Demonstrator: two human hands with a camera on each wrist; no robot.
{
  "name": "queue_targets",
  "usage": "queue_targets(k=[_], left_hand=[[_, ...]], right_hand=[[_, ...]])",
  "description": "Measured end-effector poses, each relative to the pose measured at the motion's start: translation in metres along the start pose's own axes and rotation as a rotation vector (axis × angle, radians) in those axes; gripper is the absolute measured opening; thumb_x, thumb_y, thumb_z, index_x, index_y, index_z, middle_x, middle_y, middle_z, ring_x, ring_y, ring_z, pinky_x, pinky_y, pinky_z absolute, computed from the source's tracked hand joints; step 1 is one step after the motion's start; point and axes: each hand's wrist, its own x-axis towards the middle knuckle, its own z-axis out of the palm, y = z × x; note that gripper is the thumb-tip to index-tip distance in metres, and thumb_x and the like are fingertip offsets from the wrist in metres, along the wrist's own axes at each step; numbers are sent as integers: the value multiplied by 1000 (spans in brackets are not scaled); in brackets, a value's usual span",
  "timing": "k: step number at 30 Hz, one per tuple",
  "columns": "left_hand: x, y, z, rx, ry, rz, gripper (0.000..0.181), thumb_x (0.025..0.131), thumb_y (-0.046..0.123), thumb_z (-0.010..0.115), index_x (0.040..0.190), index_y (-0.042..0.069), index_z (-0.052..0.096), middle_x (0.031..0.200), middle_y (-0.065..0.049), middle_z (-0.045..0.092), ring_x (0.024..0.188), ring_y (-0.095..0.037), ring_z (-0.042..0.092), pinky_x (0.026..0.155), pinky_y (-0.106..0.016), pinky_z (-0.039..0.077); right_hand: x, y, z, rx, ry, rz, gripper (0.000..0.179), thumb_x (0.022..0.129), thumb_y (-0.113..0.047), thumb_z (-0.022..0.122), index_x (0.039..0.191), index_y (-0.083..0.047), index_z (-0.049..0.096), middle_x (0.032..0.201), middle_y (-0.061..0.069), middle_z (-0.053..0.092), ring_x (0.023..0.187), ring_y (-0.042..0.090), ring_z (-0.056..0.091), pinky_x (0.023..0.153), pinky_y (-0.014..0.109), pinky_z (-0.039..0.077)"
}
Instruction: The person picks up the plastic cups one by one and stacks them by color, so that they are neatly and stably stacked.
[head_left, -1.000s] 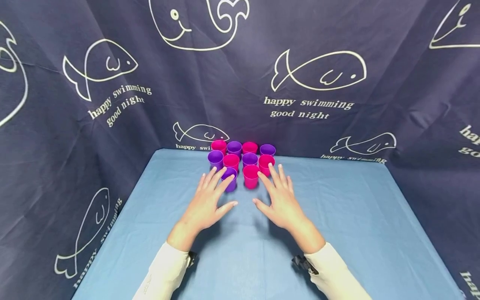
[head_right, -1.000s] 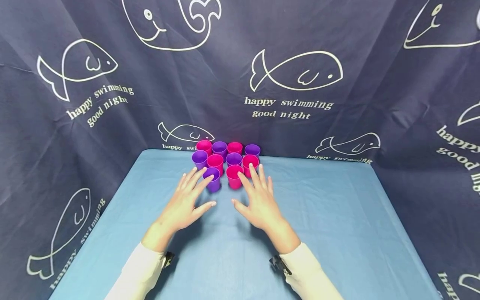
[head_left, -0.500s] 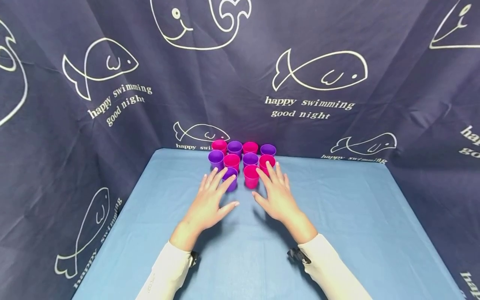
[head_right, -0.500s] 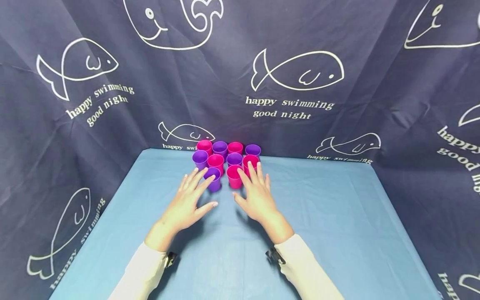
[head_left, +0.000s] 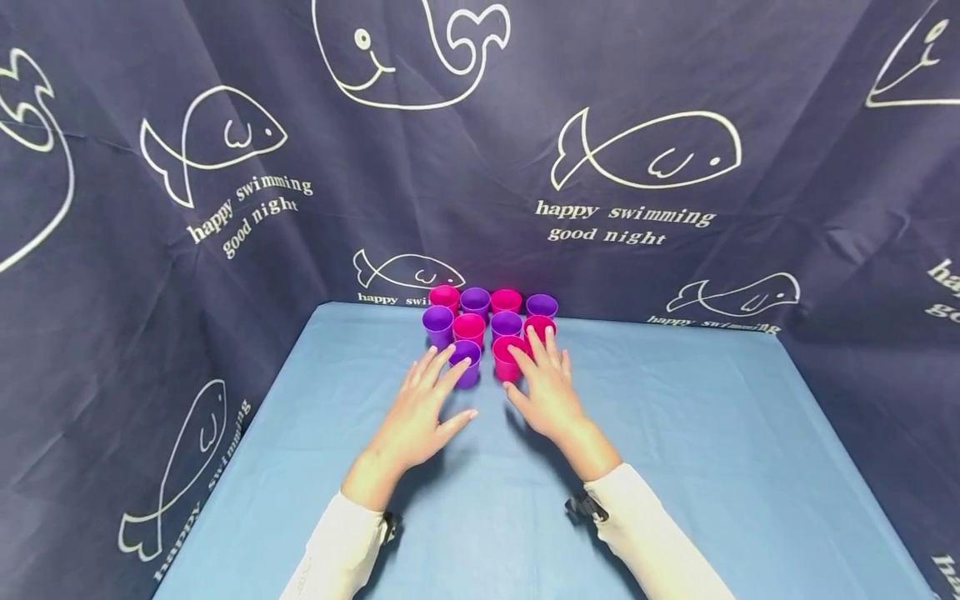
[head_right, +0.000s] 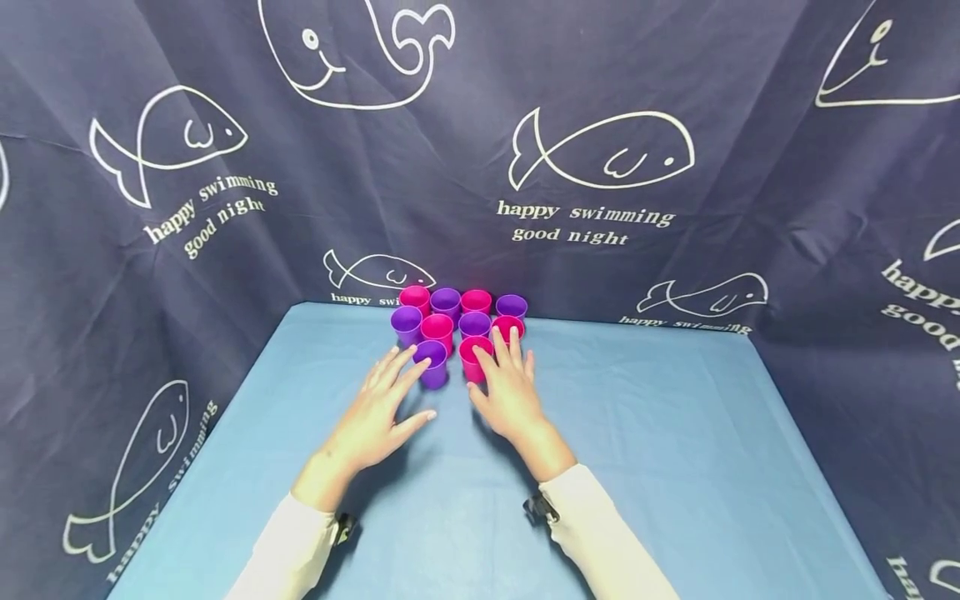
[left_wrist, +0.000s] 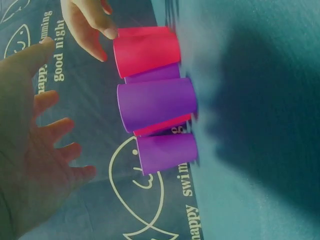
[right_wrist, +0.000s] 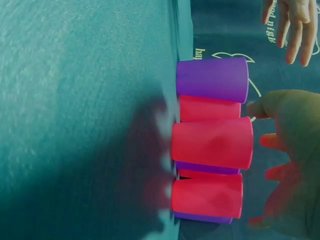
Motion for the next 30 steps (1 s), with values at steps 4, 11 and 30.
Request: queue_targets(k=[4, 11, 30], left_hand=[[-3, 0, 1, -79, -13, -27, 76, 97, 44, 75, 162, 19, 44, 171, -12, 36, 161, -42, 28, 129, -66, 26], [-8, 0, 5, -152, -51, -68, 78, 97, 44, 75, 163, 22, 41, 172, -11, 35, 161, -42, 29, 127, -65, 32], [-10, 1, 14, -213, -44, -129, 79, 98, 40, 75, 164, 15, 39, 171, -12, 36, 160, -32, 34, 129, -56, 33]], right_hand=[[1, 2, 6, -17, 12, -14, 55, 95, -25, 73, 146, -10, 62, 174, 18, 28, 165, 46, 7, 126, 78, 13], [-1, 6, 13, -19, 71, -53, 40, 94, -16, 74, 133, -8, 71, 171, 20, 34, 163, 50, 13, 123, 80, 17], [1, 5, 16, 17, 145, -125, 19, 91, -9, 78, 110, -10, 83, 154, 25, 54, 159, 51, 27, 124, 70, 30]])
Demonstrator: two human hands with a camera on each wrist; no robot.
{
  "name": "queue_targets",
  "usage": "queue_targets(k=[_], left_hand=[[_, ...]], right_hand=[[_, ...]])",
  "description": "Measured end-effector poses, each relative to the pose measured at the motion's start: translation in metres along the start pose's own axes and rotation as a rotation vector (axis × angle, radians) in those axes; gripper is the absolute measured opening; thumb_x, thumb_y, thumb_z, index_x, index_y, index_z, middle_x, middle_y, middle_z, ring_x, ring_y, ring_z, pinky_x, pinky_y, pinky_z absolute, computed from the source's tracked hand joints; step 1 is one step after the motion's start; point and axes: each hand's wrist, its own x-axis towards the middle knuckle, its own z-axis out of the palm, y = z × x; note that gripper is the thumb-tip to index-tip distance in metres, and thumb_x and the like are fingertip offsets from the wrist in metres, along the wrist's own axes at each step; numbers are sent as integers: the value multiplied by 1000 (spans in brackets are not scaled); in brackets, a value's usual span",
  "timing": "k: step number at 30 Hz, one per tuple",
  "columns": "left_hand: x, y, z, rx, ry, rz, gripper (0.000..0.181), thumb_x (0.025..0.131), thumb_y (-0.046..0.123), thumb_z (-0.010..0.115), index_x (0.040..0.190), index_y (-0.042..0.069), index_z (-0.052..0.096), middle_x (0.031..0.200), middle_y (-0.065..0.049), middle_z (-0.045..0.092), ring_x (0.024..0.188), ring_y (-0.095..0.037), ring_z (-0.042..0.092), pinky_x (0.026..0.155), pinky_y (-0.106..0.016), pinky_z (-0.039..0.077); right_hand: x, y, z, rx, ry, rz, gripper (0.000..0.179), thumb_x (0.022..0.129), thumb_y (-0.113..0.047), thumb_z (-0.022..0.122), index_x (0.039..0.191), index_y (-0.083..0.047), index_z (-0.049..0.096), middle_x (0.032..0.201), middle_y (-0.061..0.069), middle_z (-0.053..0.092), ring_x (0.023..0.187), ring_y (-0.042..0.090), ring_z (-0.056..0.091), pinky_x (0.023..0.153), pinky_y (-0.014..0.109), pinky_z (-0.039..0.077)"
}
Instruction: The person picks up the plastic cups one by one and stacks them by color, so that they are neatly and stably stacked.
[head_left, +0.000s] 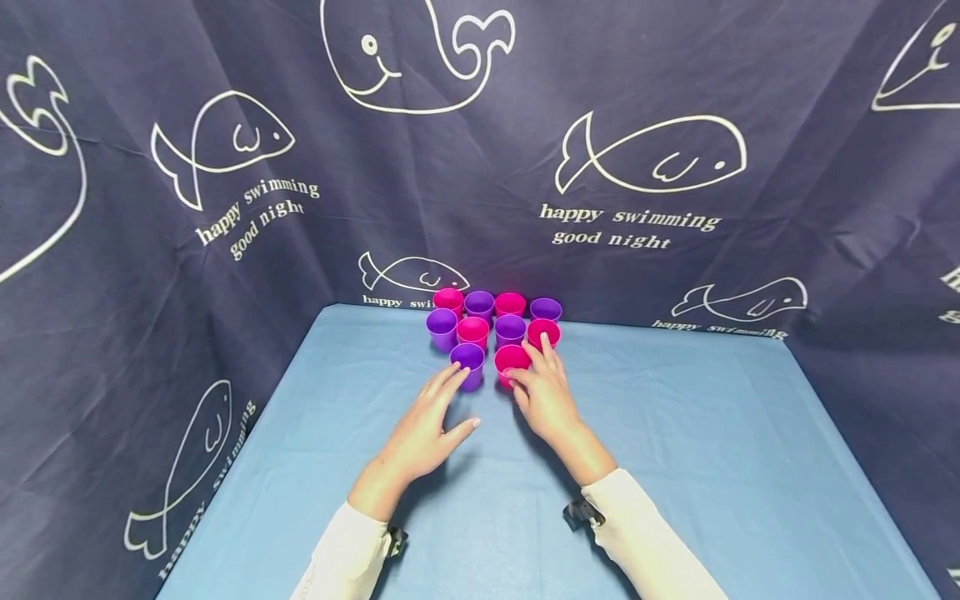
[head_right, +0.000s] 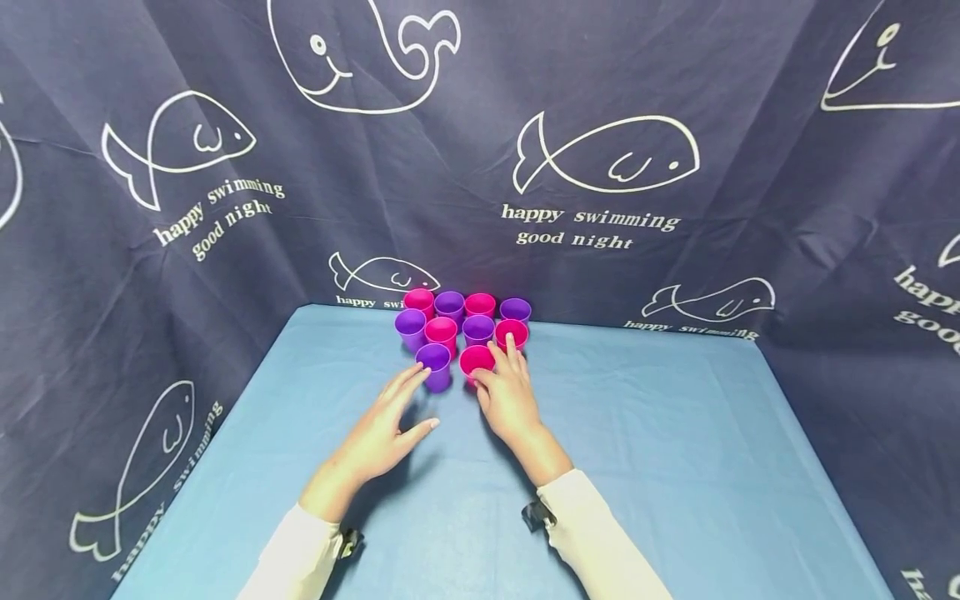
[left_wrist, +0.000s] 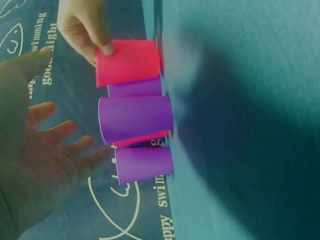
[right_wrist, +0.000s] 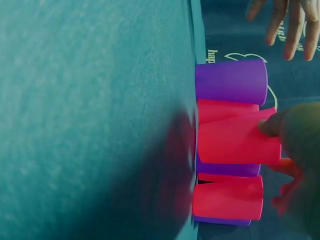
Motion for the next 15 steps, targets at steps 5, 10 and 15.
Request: queue_targets(k=[5, 10, 15], left_hand=[[-1, 2, 5, -24, 29, -34, 76, 98, 38, 75, 162, 14, 41, 171, -11, 37, 159, -31, 37, 128, -54, 35], [-1, 4, 11, -67, 79, -16, 73, 98, 32, 76, 161, 11, 43, 168, -12, 41, 156, -31, 42, 126, -52, 38], [1, 3, 16, -186, 106, 13, 72, 97, 21, 77, 159, 8, 45, 163, -15, 46, 140, -36, 57, 112, -51, 53]], right_hand=[[-3, -3, -4, 118, 40, 15, 17, 92, -11, 78, 108, -7, 82, 150, 23, 57, 152, 46, 40, 123, 65, 37], [-6, -7, -5, 275, 106, 2, 14, 87, -7, 82, 100, -4, 80, 139, 21, 59, 131, 40, 59, 113, 56, 51], [-7, -10, -6, 456, 117, 99, 39, 82, -4, 87, 118, -2, 70, 132, 18, 57, 119, 36, 65, 106, 52, 57]])
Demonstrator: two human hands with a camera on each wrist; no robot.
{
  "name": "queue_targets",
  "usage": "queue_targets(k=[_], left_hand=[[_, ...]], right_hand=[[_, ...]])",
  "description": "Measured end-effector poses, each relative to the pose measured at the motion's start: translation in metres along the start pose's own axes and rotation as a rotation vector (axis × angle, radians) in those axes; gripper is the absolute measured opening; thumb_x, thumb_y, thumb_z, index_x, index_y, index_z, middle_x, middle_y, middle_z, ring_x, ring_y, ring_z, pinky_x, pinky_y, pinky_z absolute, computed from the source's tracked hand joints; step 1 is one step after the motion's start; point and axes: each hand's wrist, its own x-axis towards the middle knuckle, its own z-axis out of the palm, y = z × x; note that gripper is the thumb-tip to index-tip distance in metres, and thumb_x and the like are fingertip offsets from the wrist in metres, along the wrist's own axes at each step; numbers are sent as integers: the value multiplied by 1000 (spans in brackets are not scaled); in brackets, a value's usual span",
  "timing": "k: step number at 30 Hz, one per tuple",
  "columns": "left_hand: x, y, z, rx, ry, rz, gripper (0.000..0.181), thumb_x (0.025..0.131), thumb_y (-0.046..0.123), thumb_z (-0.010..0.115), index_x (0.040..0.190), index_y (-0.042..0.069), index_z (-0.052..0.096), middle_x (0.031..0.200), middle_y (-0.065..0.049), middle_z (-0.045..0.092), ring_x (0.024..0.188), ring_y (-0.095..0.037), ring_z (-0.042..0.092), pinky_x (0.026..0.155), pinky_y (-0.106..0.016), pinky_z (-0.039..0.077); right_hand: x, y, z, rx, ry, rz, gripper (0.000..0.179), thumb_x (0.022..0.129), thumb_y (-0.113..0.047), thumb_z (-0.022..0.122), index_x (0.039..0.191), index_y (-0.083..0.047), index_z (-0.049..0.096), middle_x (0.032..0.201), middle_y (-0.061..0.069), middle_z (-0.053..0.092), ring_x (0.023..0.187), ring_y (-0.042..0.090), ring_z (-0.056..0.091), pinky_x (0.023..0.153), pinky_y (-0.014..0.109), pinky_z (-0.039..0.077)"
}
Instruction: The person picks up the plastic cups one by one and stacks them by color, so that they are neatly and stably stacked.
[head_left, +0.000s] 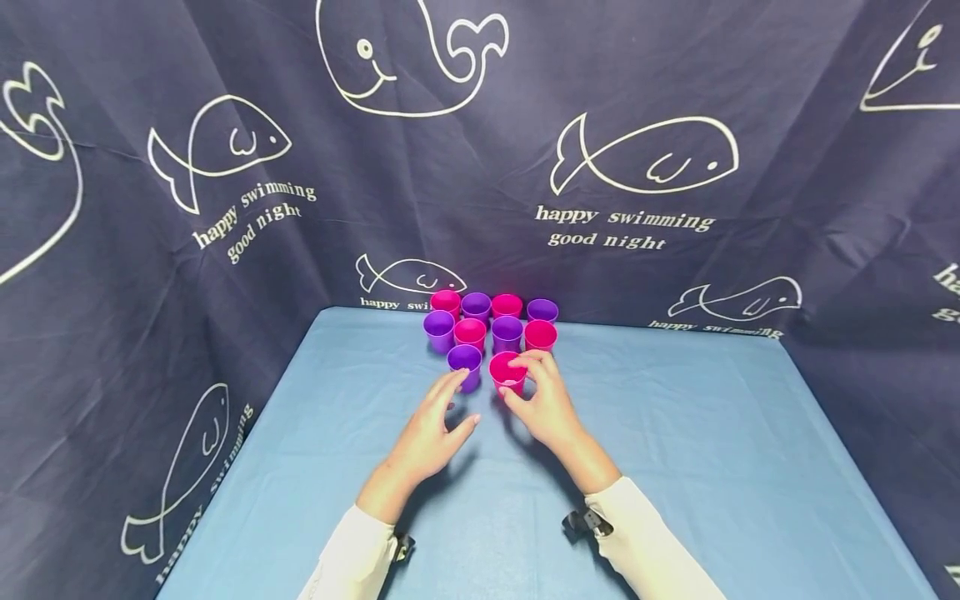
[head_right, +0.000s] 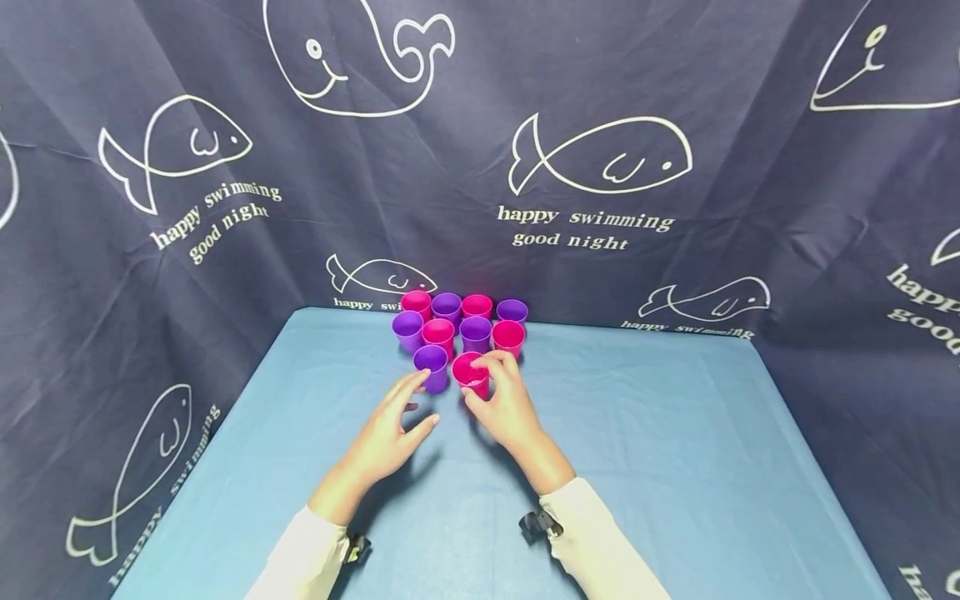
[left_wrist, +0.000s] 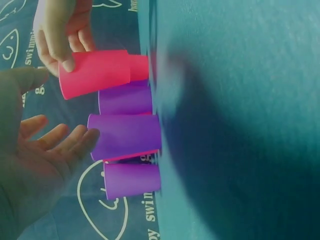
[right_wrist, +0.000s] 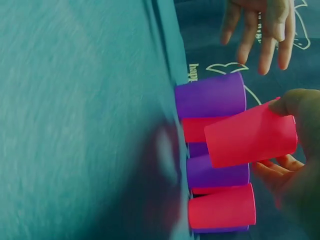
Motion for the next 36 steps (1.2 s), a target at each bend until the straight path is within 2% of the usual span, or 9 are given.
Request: queue_targets(k=[2, 5, 7, 11, 17, 24, 28, 31, 36], left_hand=[[0, 0, 1, -61, -2, -5, 71, 96, 17, 77, 159, 9, 45, 161, -16, 47, 134, -38, 61, 105, -50, 58], [2, -1, 3, -153, -9, -12, 70, 96, 13, 76, 159, 8, 45, 160, -17, 47, 134, -41, 62, 105, -52, 57], [3, 0, 4, -210, -16, -20, 69, 96, 10, 76, 158, 5, 45, 160, -19, 47, 136, -43, 60, 107, -54, 56], [3, 1, 7, -283, -39, -55, 70, 96, 8, 76, 157, -1, 44, 161, -22, 45, 140, -44, 57, 109, -55, 54], [3, 3, 9, -254, -53, -58, 68, 95, 4, 74, 157, -1, 44, 160, -19, 46, 141, -38, 58, 110, -49, 55], [4, 3, 8, -202, -84, -76, 70, 92, 1, 74, 157, 4, 47, 157, -13, 54, 139, -30, 61, 110, -48, 55], [5, 7, 6, -157, -79, -79, 74, 90, 5, 78, 158, 5, 47, 156, -13, 55, 137, -30, 61, 110, -46, 55], [6, 8, 6, -133, -62, -73, 76, 90, 8, 79, 158, 4, 46, 156, -15, 55, 134, -31, 63, 110, -46, 55], [6, 7, 6, -137, -35, -55, 77, 88, 10, 83, 156, 1, 48, 156, -19, 55, 136, -35, 62, 111, -50, 54]], right_hand=[[0, -2, 0, 58, 2, 59, 58, 80, -5, 89, 132, -2, 63, 132, 17, 57, 117, 35, 66, 103, 51, 59], [1, -6, 1, 106, -5, 130, 76, 78, -8, 91, 145, -1, 56, 129, 16, 58, 115, 32, 65, 101, 49, 60], [2, -8, 2, 138, -11, 167, 78, 76, -9, 94, 145, 0, 58, 125, 16, 58, 113, 30, 64, 101, 48, 60], [0, -12, 5, 202, -17, 228, 71, 71, -9, 98, 135, 0, 66, 120, 15, 59, 111, 32, 66, 100, 46, 61], [1, -19, 7, 295, -41, 326, 72, 68, -9, 100, 128, -4, 62, 123, 17, 70, 112, 30, 69, 98, 36, 62], [0, -23, 11, 318, -22, 347, 69, 62, -8, 102, 115, -3, 58, 107, 19, 70, 89, 25, 69, 76, 20, 58], [-2, -29, 14, 330, -29, 354, 68, 64, -3, 100, 113, -1, 55, 105, 23, 68, 87, 34, 70, 70, 19, 55], [-4, -33, 16, 333, -49, 350, 68, 65, -4, 99, 115, -1, 54, 107, 24, 68, 91, 37, 70, 74, 25, 58], [-8, -33, 18, 341, -70, 342, 67, 65, -10, 101, 114, -5, 55, 105, 21, 67, 93, 33, 68, 76, 27, 59]])
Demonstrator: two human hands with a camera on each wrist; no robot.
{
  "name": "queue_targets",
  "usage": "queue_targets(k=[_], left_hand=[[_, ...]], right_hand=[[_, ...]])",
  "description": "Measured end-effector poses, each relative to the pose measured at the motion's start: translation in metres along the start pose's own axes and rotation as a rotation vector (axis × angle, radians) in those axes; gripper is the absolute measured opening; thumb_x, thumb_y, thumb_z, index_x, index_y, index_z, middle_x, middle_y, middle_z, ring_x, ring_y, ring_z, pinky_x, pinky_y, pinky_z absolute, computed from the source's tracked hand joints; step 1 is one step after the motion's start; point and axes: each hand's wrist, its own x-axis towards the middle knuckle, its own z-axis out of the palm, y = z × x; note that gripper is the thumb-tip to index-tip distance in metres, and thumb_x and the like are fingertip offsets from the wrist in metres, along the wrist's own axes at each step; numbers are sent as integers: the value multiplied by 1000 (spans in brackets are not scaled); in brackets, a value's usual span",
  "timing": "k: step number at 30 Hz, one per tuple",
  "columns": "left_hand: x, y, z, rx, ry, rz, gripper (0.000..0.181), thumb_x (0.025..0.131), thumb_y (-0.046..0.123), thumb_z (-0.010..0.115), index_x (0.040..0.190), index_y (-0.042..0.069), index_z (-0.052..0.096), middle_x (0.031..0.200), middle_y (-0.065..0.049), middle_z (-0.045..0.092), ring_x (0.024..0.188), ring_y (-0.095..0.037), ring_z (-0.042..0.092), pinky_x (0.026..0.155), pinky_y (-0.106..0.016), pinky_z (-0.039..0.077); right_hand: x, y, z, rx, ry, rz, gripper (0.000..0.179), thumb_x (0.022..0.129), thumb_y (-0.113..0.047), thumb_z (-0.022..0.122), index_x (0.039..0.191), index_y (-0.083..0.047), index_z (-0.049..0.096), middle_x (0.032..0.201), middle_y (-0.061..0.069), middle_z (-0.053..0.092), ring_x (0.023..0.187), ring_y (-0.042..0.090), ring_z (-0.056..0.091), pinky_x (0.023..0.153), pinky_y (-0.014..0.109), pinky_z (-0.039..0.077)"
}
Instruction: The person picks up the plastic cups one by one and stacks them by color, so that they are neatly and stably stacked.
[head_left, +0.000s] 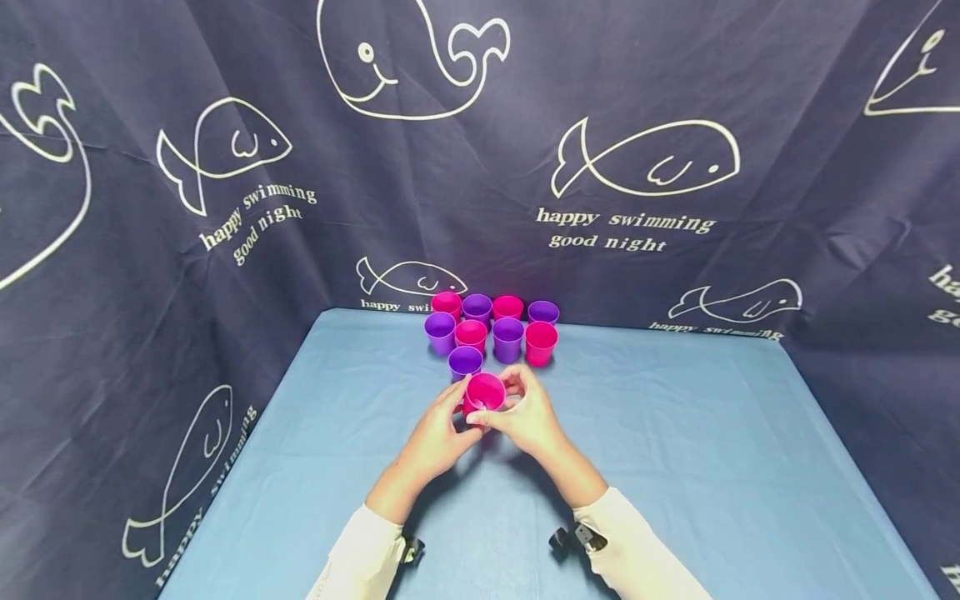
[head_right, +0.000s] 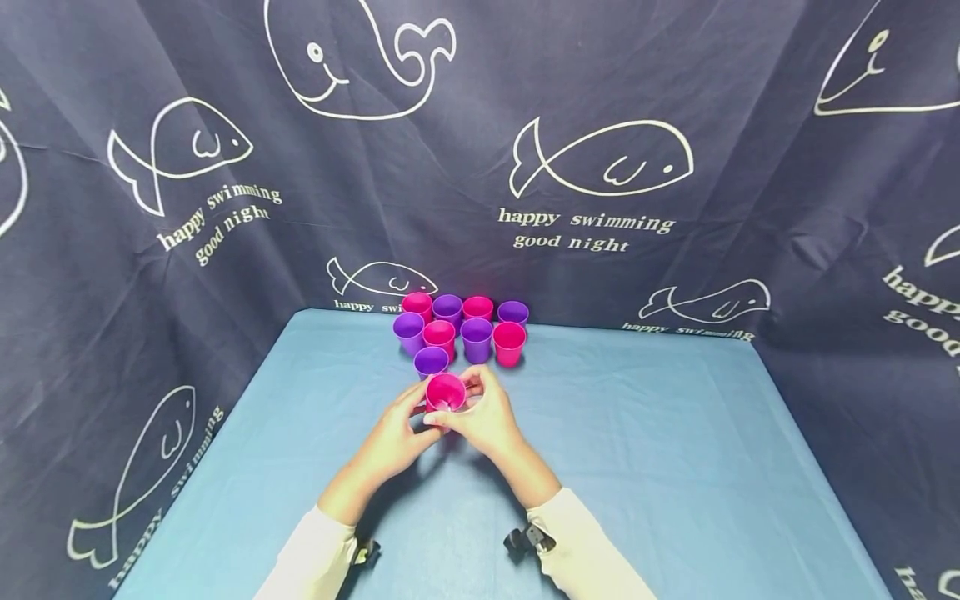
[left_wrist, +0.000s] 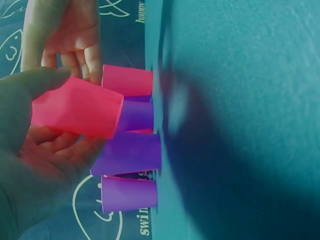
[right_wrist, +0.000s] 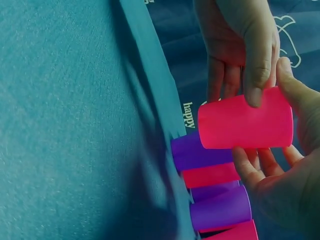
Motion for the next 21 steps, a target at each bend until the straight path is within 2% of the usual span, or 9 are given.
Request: queue_targets(k=[5, 12, 17, 21], left_hand=[[-1, -3, 3, 10, 16, -41, 84, 85, 15, 88, 156, -1, 47, 159, -22, 52, 143, -37, 57, 115, -49, 50], [-3, -7, 6, 26, 39, -96, 91, 86, 17, 88, 160, -2, 39, 157, -26, 52, 142, -40, 57, 118, -53, 47], [-5, -10, 7, 1, 62, -142, 87, 87, 19, 87, 160, 3, 42, 151, -22, 59, 131, -36, 65, 112, -51, 53], [-6, -11, 9, -17, 71, -161, 85, 86, 27, 88, 157, 6, 46, 140, -16, 68, 115, -28, 71, 102, -45, 59]], right_hand=[[-3, -1, 1, 14, -23, 23, 64, 65, -9, 101, 111, -4, 57, 104, 22, 66, 88, 36, 68, 70, 22, 57], [-8, -4, 4, 7, -54, 43, 61, 64, -10, 101, 112, -5, 63, 107, 18, 68, 89, 29, 68, 76, 23, 59], [-7, -2, 2, 56, -85, 17, 61, 68, -4, 97, 120, 1, 66, 112, 22, 70, 95, 30, 71, 88, 35, 64], [-1, 4, -5, 85, -36, -51, 64, 70, 1, 95, 127, 7, 66, 118, 26, 71, 107, 36, 71, 101, 46, 60]])
